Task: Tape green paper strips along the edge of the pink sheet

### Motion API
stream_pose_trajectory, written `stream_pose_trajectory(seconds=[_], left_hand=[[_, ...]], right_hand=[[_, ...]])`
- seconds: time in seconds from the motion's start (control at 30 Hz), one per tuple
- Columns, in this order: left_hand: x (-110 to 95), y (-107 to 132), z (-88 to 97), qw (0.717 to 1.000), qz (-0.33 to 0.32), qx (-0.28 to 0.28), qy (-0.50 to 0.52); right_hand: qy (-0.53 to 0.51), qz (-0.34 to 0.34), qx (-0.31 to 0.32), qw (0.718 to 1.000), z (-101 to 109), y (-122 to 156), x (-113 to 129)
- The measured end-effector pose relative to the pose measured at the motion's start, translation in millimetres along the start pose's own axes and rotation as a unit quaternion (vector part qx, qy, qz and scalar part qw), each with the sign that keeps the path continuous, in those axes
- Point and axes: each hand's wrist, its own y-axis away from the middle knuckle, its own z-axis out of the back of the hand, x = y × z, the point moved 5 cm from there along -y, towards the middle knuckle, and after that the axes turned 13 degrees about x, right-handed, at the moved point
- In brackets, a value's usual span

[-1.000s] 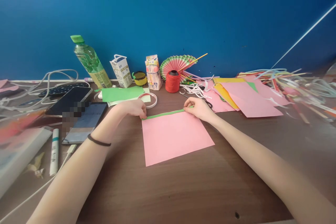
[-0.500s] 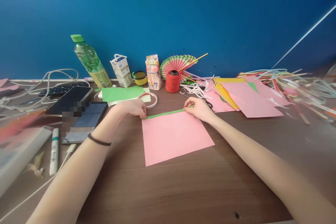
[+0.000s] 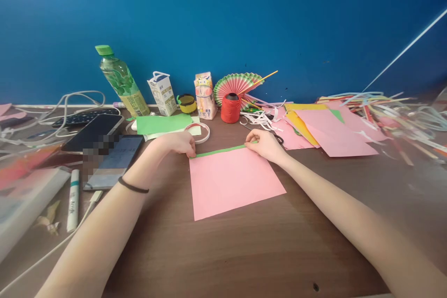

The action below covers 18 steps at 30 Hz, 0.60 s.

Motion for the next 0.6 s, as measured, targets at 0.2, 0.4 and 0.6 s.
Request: stream_pose_trajectory(seconds=[0.2,0.4,0.6], left_hand=[[1.8,-0.7,-0.7,1.000,0.001,0.001,0.012],[2.2,-0.8,-0.4,1.000,0.002,-0.003,0.011],[-0.7,1.3,1.2,1.000,0.002,-0.019,0.000]], right_hand=[[0.011,-0.001,-0.007,1.000,0.9,0.7,1.2],[0.009,0.001,-0.008,1.000,0.1,0.1,0.5],[0.006,-0.008,0.000,1.000,0.1,-0.1,-0.9]])
